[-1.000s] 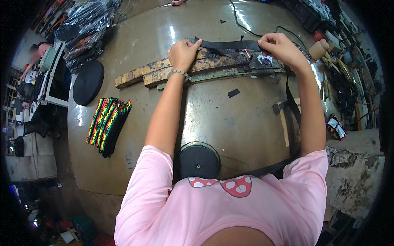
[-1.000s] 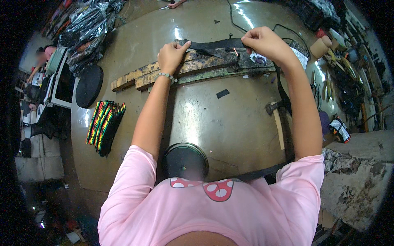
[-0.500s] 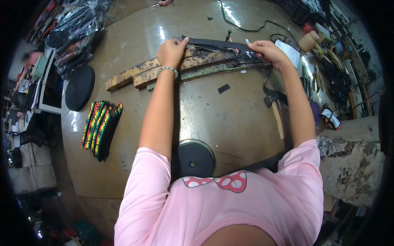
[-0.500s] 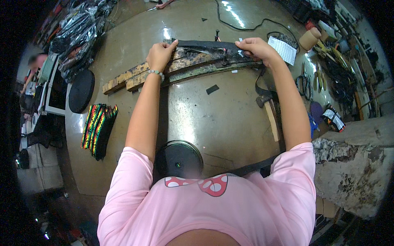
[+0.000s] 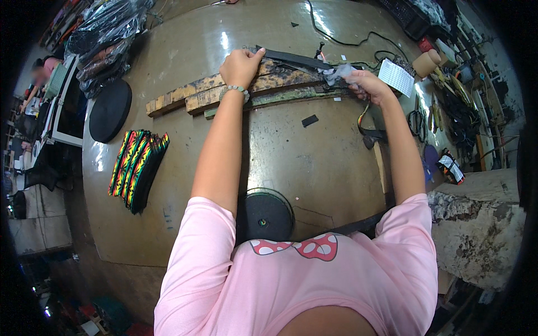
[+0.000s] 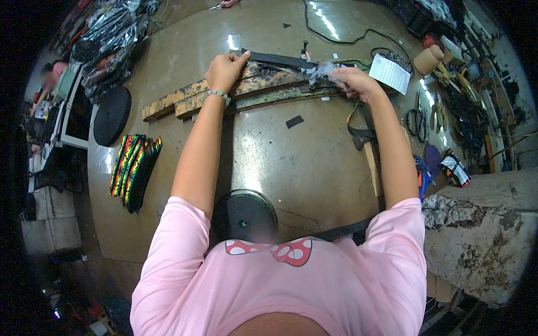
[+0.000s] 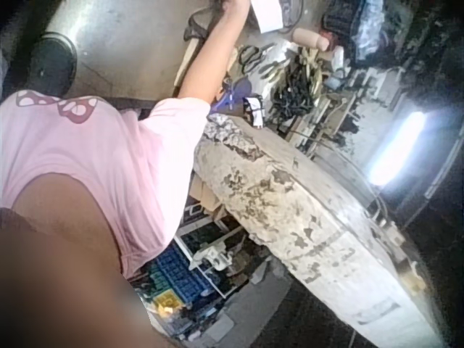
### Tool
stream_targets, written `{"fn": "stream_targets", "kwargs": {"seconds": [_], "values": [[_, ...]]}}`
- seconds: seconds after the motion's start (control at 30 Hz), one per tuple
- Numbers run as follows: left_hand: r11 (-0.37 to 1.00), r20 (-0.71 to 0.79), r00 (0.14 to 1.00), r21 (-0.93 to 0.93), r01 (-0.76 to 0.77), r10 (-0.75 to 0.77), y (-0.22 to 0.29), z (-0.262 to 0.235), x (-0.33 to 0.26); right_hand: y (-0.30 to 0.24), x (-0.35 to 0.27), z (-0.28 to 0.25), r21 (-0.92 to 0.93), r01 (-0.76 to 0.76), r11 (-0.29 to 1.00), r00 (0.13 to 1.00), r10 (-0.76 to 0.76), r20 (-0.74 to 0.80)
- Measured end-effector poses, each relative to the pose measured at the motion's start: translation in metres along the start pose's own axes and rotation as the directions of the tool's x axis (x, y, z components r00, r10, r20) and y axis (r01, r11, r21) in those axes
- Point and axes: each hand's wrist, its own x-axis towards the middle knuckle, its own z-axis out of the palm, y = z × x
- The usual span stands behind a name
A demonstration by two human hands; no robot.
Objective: The person folds and stacks patterned fabric strips, then wraps a black elastic band around a circular hat base. She uses a hammer to secure the band and ties the stack of strips with a rubber band.
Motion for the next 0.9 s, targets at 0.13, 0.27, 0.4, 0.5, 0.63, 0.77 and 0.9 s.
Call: {"fn": "stream_targets", "kwargs": {"seconds": [0.13, 0.27, 0.4, 0.5, 0.63, 0.77, 0.9], "values": [[1.0, -0.008, 1.0, 0.01, -0.007, 0.007, 0.0, 0.0, 0.001, 0.003, 0.006, -0.002, 0.016, -0.038, 0.999, 0.999, 0.037, 0.039], [1.0, -0.019, 1.0, -0.001, -0.008, 0.008, 0.0, 0.002, 0.001, 0.007, 0.013, -0.008, 0.02, -0.05, 0.999, 0.993, 0.048, 0.108], [1.0, -0.016, 1.0, -0.016, -0.018, 0.018, -0.002, 0.003, 0.0, -0.004, 0.004, -0.01, -0.113, 0.013, 0.994, 0.999, -0.008, 0.048], [0.999, -0.011, 0.999, -0.023, -0.036, 0.036, -0.005, 0.003, 0.002, -0.039, -0.017, -0.002, -0.32, 0.047, 0.946, 0.935, -0.154, -0.318], [0.994, 0.078, 0.993, -0.077, -0.078, 0.084, -0.018, -0.004, 0.006, -0.099, -0.032, 0.047, -0.45, 0.475, 0.756, 0.731, -0.624, -0.277], [0.985, 0.216, 0.972, -0.165, -0.055, 0.091, -0.029, -0.01, 0.011, -0.128, 0.025, 0.133, -0.57, 0.37, 0.733, 0.792, -0.57, -0.219], [0.996, 0.207, 0.976, -0.075, -0.054, 0.068, -0.024, -0.012, 0.015, -0.112, 0.084, 0.149, -0.671, 0.072, 0.738, 0.908, -0.327, -0.262]]}}
